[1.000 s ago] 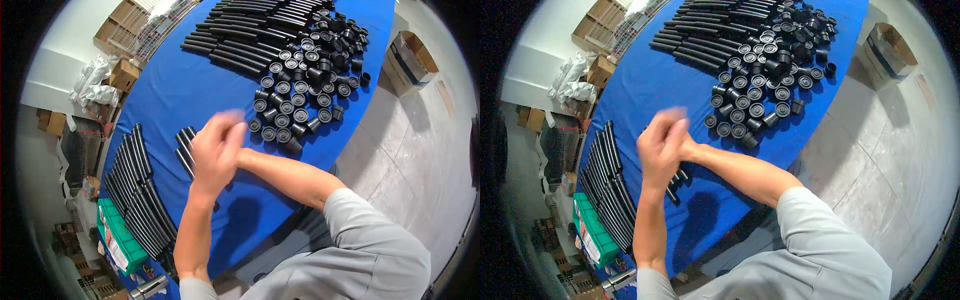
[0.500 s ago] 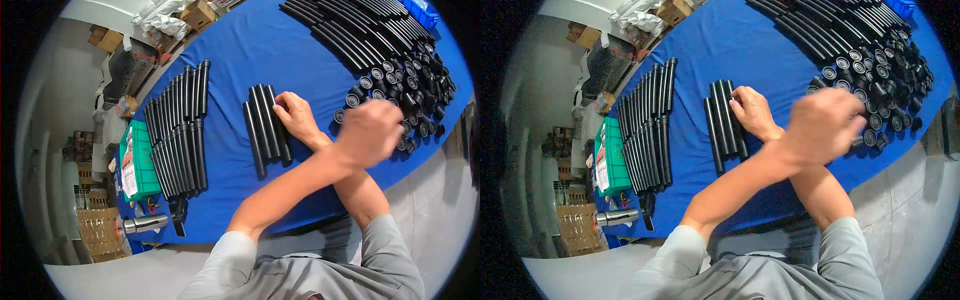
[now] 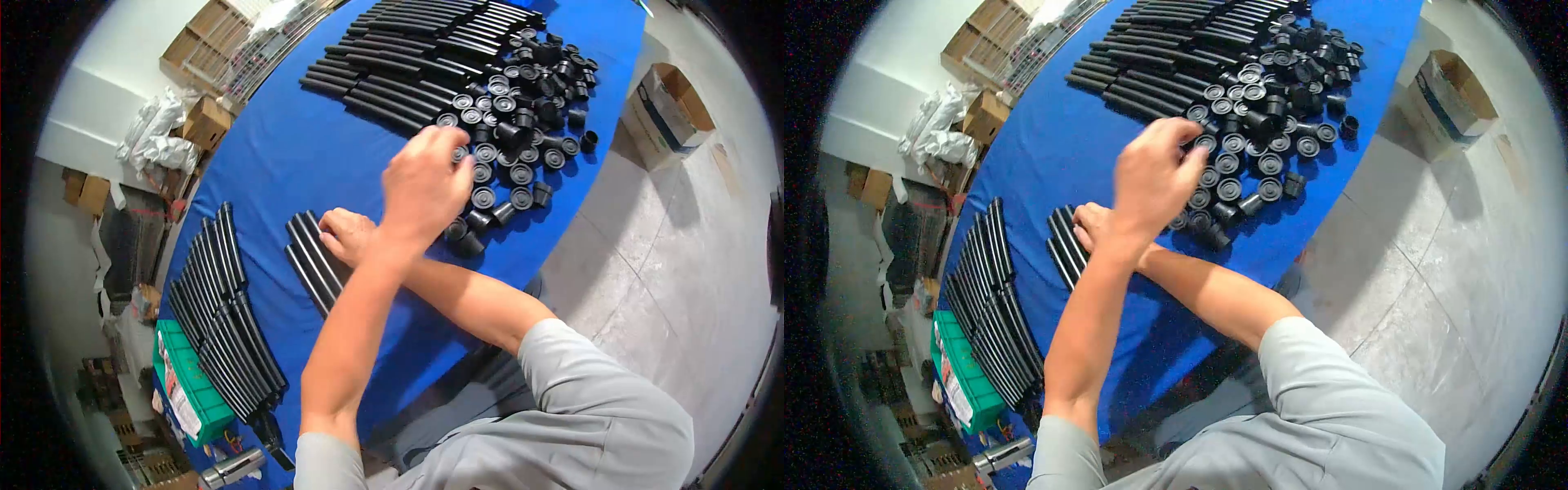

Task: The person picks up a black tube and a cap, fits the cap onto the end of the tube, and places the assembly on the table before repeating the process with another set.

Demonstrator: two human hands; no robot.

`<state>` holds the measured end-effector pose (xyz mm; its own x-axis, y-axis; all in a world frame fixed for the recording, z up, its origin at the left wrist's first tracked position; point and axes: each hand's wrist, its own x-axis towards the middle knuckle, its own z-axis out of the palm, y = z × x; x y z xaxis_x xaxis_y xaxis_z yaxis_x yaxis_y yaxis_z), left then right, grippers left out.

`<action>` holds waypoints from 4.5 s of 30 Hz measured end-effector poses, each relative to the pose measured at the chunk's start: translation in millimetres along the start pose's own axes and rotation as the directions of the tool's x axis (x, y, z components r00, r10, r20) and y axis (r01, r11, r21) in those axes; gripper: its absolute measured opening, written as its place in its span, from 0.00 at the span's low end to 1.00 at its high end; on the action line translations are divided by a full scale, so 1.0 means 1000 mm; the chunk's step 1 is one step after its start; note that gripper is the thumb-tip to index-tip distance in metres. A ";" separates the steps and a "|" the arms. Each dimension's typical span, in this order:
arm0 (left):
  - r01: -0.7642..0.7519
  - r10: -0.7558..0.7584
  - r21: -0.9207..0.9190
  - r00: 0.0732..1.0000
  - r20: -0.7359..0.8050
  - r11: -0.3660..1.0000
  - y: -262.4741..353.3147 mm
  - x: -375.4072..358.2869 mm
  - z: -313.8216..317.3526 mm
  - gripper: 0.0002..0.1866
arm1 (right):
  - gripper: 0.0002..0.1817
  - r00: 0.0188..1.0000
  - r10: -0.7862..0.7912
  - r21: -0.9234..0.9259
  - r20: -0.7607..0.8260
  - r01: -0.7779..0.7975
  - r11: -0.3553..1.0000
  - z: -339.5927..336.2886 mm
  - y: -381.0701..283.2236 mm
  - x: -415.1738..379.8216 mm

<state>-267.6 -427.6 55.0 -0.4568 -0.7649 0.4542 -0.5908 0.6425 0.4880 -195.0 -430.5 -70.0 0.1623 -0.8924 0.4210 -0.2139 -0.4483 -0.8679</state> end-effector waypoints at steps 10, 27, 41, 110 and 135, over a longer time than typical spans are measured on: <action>0.042 -0.048 0.076 0.996 0.075 0.996 -0.009 0.042 0.104 0.16 | 0.08 1.000 0.019 -0.027 -0.015 -0.019 0.999 0.007 0.003 0.003; 0.222 -0.099 0.308 0.924 -0.369 0.925 -0.116 -0.110 -0.130 0.17 | 0.18 0.895 0.187 0.862 0.406 -0.443 0.247 -0.024 -0.009 0.026; 0.500 -0.362 0.220 0.809 -0.463 0.838 -0.092 -0.204 -0.127 0.34 | 0.17 0.913 0.232 0.790 0.335 -0.406 0.459 -0.020 0.002 0.029; 0.691 -0.804 -0.722 0.449 0.391 0.035 -0.006 -0.444 -0.178 0.36 | 0.26 0.178 -0.493 0.514 0.852 -0.464 0.721 0.047 -0.083 -0.097; 0.229 -0.847 -0.889 0.464 -0.259 0.397 0.004 -0.356 -0.169 0.28 | 0.22 0.344 -0.378 0.510 0.860 -0.529 0.678 0.049 -0.078 -0.093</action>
<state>5.5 -145.3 21.2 0.4610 -0.8874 -0.0101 0.2523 0.1201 0.9602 -146.4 -310.2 -53.7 0.9647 -0.0938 0.2462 0.2603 0.1944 -0.9458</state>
